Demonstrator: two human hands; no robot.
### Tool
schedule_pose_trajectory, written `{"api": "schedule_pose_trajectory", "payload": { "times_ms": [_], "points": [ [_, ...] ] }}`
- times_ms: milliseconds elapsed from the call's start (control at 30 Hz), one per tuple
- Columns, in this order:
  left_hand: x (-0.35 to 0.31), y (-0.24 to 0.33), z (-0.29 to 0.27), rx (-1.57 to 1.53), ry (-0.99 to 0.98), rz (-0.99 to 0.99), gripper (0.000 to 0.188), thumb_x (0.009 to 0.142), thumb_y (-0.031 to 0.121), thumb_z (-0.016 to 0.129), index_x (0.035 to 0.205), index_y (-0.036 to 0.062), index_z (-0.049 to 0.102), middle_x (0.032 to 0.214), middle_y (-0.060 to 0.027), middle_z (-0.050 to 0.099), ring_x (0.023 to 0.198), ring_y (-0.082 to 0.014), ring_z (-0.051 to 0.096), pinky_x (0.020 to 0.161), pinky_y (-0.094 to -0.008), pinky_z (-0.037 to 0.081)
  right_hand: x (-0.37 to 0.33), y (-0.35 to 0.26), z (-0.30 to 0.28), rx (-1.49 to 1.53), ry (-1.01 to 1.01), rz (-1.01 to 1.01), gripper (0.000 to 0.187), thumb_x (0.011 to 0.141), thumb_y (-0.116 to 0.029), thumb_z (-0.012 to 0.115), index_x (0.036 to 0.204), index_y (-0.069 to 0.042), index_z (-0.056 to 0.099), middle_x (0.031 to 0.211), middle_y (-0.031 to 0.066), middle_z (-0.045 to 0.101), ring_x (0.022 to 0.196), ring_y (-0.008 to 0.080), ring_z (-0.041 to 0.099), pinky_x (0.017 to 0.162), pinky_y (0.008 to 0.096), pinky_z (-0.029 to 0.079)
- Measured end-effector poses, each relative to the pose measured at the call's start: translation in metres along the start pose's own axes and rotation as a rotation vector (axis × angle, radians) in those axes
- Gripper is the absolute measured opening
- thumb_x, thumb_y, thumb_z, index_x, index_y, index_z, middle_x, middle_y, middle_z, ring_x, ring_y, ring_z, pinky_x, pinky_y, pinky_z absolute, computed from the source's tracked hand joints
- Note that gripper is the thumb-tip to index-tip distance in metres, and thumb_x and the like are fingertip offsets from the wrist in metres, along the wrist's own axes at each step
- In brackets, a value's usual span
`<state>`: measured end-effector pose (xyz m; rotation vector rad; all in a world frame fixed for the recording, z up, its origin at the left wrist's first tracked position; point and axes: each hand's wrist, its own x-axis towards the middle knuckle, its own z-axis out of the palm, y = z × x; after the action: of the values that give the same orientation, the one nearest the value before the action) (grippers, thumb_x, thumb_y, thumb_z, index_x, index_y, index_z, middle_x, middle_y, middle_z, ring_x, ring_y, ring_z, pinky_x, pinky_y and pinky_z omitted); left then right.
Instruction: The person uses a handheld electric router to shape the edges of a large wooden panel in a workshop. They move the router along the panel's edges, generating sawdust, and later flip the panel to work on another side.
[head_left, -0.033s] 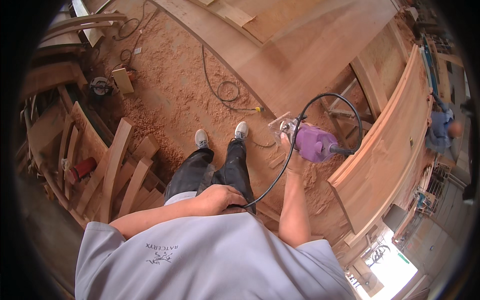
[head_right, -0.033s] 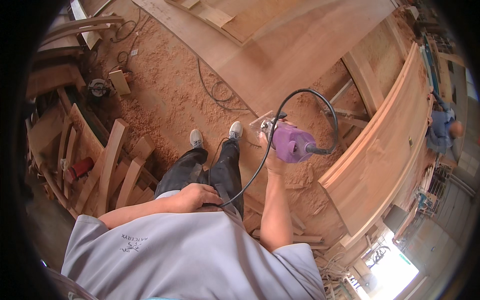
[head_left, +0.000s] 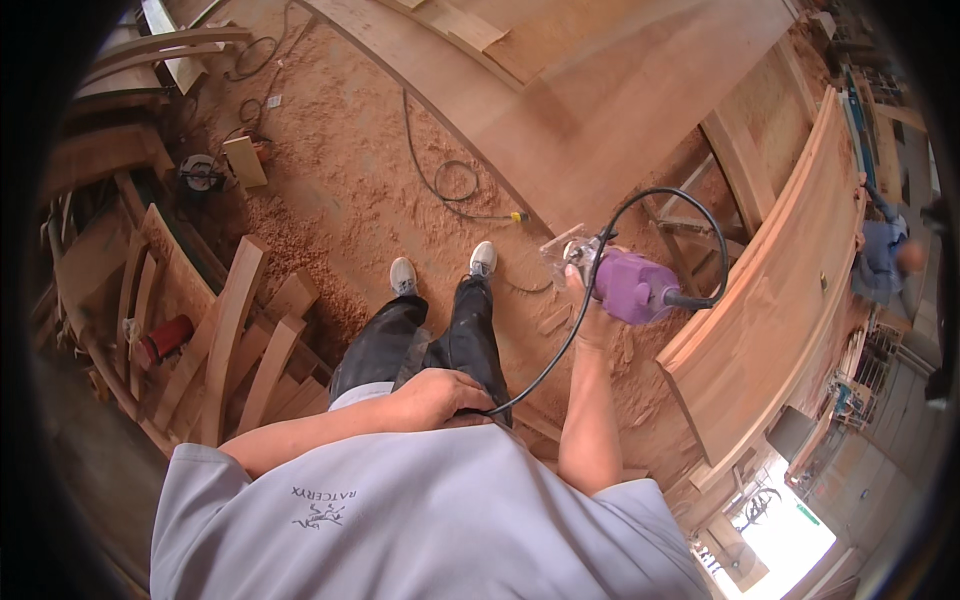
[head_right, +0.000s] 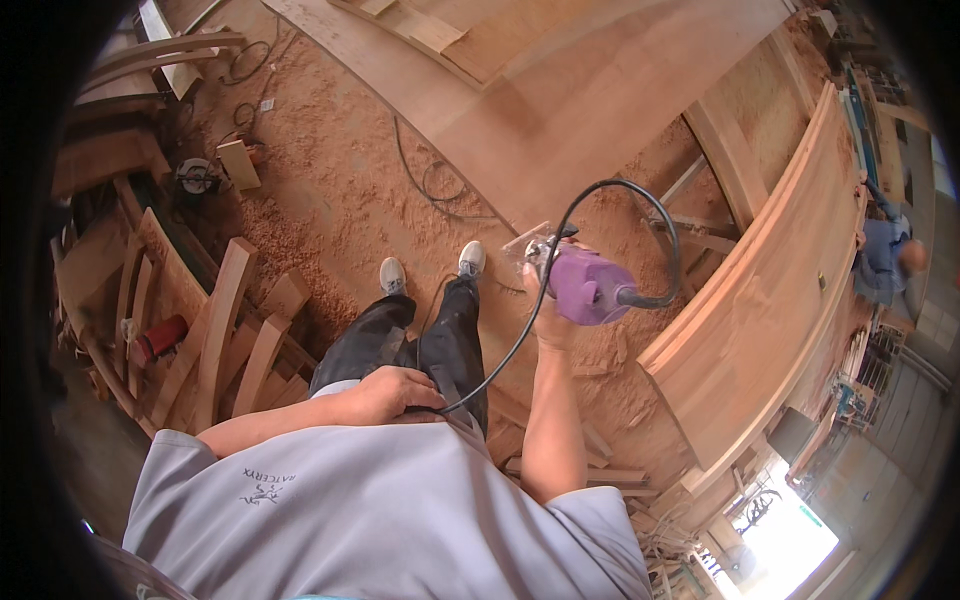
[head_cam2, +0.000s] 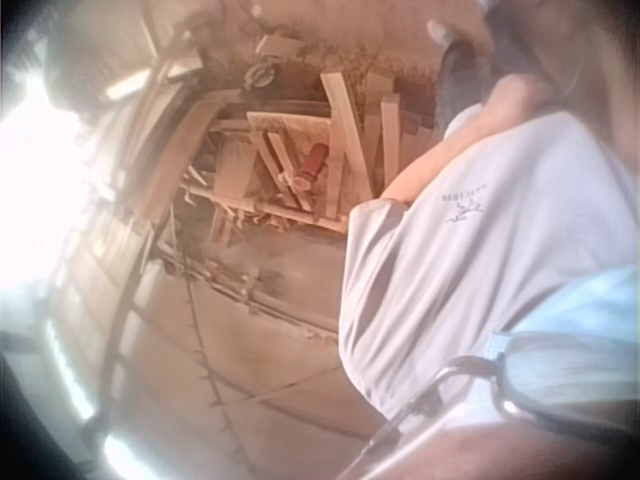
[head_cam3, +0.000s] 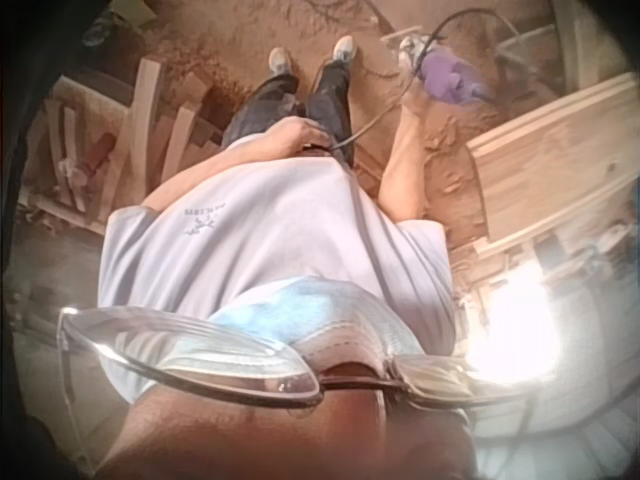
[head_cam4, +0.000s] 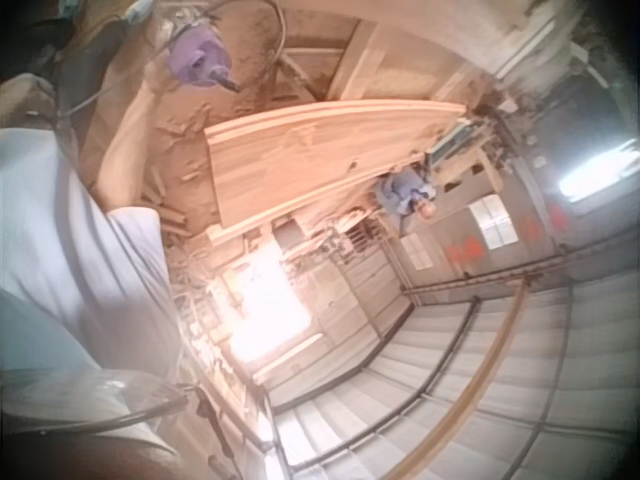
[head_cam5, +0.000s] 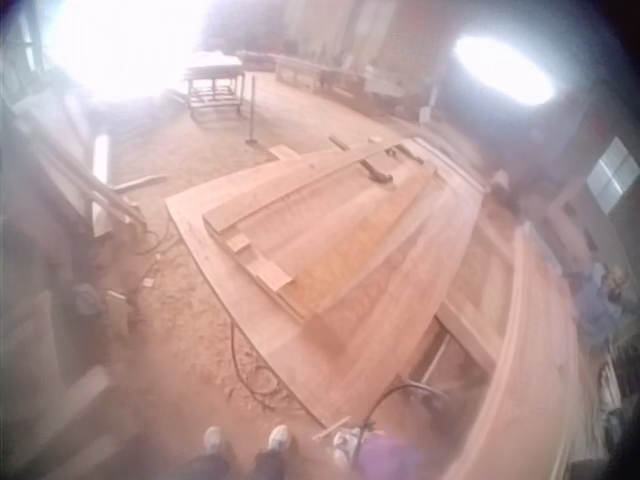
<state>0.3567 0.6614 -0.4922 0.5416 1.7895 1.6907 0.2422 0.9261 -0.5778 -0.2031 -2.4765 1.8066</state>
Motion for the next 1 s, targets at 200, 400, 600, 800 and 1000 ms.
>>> {"api": "schedule_pose_trajectory", "payload": {
  "times_ms": [200, 400, 600, 800, 1000],
  "points": [
    [0.014, -0.011, 0.004, -0.013, -0.029, 0.046, 0.019, 0.09, 0.014, 0.078, 0.102, -0.0006, 0.075, 0.096, -0.0162, 0.073, 0.09, -0.0365, 0.069, 0.077, -0.0439, 0.058, -0.015, -0.008, -0.035, 0.019, 0.112, 0.11, 0.063, 0.076, -0.013, 0.086, 0.131, -0.005, 0.055, 0.124, 0.007, 0.06, 0.117, 0.0224, 0.057, 0.107, 0.0397, 0.044],
    [0.028, -0.026, 0.0, -0.02, -0.047, 0.047, 0.019, 0.09, 0.015, 0.078, 0.1, -0.0006, 0.074, 0.095, -0.0158, 0.073, 0.089, -0.0359, 0.069, 0.076, -0.0436, 0.058, -0.019, -0.003, -0.03, 0.002, 0.084, 0.079, 0.074, 0.071, -0.008, 0.088, 0.135, -0.007, 0.051, 0.123, 0.0054, 0.059, 0.118, 0.0206, 0.058, 0.109, 0.0401, 0.046],
    [0.028, -0.043, 0.005, -0.055, -0.019, -0.086, 0.024, 0.09, 0.017, 0.078, 0.105, -0.0006, 0.071, 0.097, -0.0174, 0.072, 0.09, -0.0361, 0.07, 0.077, -0.0438, 0.057, 0.003, -0.004, 0.006, -0.084, -0.048, -0.065, 0.063, 0.077, -0.017, 0.087, 0.129, -0.003, 0.054, 0.112, 0.0056, 0.065, 0.106, 0.0192, 0.062, 0.096, 0.036, 0.049],
    [0.023, -0.055, 0.0, -0.061, -0.009, -0.208, 0.03, 0.09, 0.017, 0.078, 0.112, -0.0012, 0.068, 0.102, -0.0189, 0.073, 0.094, -0.0384, 0.071, 0.078, -0.0436, 0.057, 0.008, 0.002, 0.021, -0.347, -0.162, -0.114, 0.074, 0.074, -0.01, 0.089, 0.137, -0.004, 0.049, 0.122, 0.0046, 0.056, 0.114, 0.0204, 0.055, 0.106, 0.0372, 0.044],
    [0.019, -0.06, -0.005, -0.116, 0.066, -0.222, 0.029, 0.089, 0.014, 0.077, 0.11, -0.0029, 0.066, 0.1, -0.0197, 0.072, 0.093, -0.0385, 0.071, 0.078, -0.0445, 0.056, 0.016, 0.021, 0.036, -0.219, -0.098, -0.094, 0.072, 0.075, -0.011, 0.089, 0.135, -0.006, 0.049, 0.118, 0.0039, 0.056, 0.113, 0.0191, 0.055, 0.104, 0.0361, 0.045]
  ]
}}
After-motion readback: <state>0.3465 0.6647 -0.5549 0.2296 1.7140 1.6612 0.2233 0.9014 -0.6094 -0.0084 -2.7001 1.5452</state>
